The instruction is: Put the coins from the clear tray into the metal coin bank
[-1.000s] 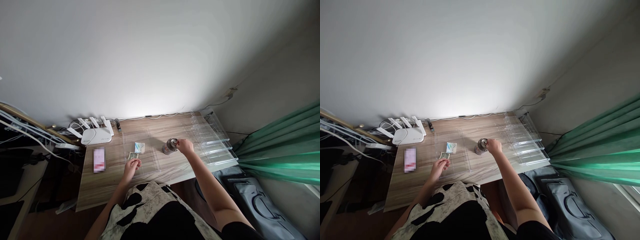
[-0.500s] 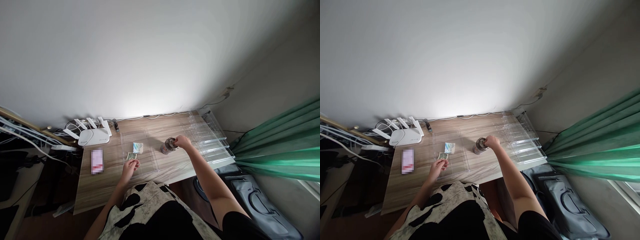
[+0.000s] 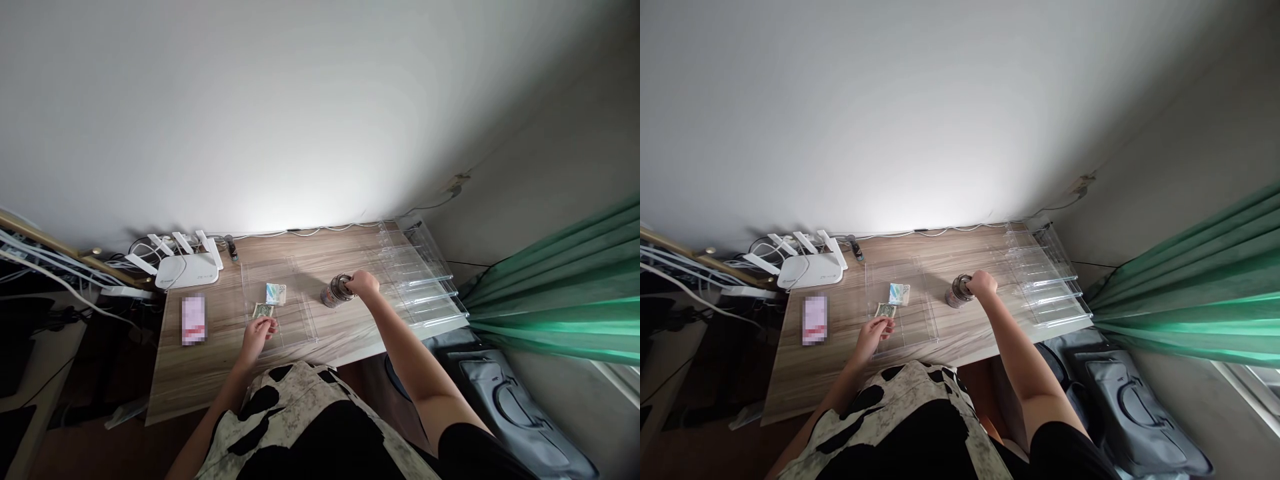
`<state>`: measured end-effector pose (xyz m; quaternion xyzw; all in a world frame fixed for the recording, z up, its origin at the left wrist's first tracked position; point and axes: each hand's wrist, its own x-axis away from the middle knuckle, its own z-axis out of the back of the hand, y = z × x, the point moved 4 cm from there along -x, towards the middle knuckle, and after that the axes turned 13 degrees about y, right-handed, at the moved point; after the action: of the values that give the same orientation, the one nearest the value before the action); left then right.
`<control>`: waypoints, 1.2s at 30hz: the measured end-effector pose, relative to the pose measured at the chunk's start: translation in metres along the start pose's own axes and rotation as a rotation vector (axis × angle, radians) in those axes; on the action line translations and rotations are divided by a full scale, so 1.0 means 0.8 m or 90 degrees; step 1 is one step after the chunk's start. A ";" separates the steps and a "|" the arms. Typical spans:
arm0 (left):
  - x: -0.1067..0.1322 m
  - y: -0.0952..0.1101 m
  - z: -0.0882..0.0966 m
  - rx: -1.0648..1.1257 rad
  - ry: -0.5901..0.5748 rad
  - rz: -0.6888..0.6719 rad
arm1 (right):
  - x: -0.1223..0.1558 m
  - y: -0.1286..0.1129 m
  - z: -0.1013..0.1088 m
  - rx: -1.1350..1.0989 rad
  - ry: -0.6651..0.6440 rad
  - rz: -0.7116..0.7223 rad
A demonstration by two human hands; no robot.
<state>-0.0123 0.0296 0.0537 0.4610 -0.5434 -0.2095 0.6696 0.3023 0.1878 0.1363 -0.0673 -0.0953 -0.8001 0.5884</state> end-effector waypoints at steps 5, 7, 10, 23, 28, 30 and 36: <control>0.000 -0.001 0.005 0.002 0.014 -0.001 | -0.003 0.003 -0.001 0.002 0.022 0.011; 0.000 0.000 0.005 0.003 0.016 0.002 | -0.002 -0.001 0.000 0.026 0.044 0.023; 0.001 0.001 0.005 0.008 0.018 0.005 | -0.001 -0.008 -0.002 0.034 0.039 0.051; 0.002 0.005 0.010 0.004 0.018 -0.002 | 0.004 0.008 0.004 -0.105 0.052 0.141; 0.000 0.002 0.009 0.006 0.020 0.000 | 0.017 0.011 0.006 -0.139 0.120 0.125; -0.001 0.001 0.009 0.004 0.024 -0.003 | 0.022 0.009 -0.002 -0.134 0.131 0.134; -0.001 0.000 0.008 0.003 0.021 0.000 | 0.043 0.021 -0.027 -0.227 0.269 0.095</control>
<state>-0.0185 0.0273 0.0532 0.4660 -0.5328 -0.2008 0.6772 0.3078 0.1460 0.1242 -0.0087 0.1768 -0.7550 0.6313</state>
